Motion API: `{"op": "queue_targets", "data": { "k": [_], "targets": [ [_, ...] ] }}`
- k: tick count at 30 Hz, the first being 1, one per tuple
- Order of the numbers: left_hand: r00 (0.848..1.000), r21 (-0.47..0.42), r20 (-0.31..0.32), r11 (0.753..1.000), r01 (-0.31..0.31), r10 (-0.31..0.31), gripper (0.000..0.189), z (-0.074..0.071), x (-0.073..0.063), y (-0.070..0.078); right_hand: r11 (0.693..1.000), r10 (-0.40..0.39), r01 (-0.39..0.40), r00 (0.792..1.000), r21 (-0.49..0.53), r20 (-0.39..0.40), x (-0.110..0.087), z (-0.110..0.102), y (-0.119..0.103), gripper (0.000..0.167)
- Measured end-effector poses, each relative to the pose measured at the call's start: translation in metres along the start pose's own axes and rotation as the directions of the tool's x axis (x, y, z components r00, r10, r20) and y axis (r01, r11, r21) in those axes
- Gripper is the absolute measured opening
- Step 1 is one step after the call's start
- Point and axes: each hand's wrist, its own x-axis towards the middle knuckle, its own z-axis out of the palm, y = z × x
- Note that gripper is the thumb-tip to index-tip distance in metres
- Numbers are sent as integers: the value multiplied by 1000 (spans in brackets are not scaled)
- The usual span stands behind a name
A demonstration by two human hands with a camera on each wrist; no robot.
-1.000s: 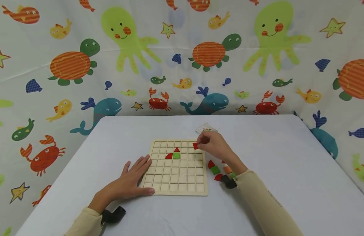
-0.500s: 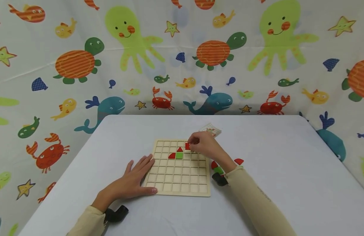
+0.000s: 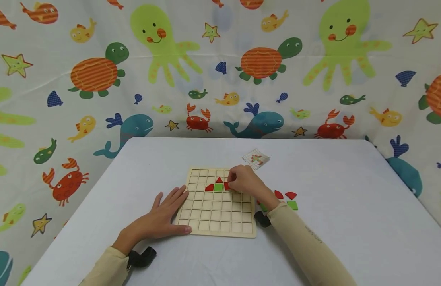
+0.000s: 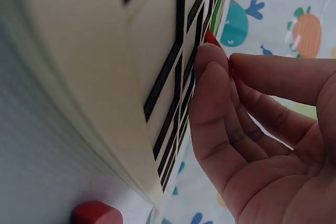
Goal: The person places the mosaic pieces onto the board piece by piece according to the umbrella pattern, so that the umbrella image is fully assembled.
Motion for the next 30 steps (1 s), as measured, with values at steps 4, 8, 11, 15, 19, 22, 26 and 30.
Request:
{"op": "queue_targets", "data": {
  "k": [4,8,11,15,19,22,26,30],
  "targets": [
    [1000,1,-1,1000,0,0,119,1,1,0,1000,1,-1,1000,-13,10,-2,1,1,12],
    [1000,5,0,1000,5,-5,119,1,1,0,1000,-1,1,1000,-21,28,-2,2,1,12],
    [1000,7,-2,1000,1,-1,119,1,1,-1,1000,-4,5,999,-24,36,-3,2,1,12],
    [1000,5,-6,1000,-1,1,119,2,2,-3,999,3,-1,999,-34,39,-3,3,1,12],
    [1000,0,-7,1000,0,0,119,4,2,-3,999,17,-16,998,-30,60,-2,3,2,14],
    [1000,5,-6,1000,1,-1,119,5,3,-3,1000,-2,3,996,-18,91,-4,0,4,15],
    [1000,8,-4,1000,2,-2,120,6,4,-3,998,-68,67,989,8,129,-10,-9,8,15],
    [1000,9,-3,1000,8,-8,119,8,4,-4,994,-108,107,983,12,147,-21,-19,13,27]
  ]
}}
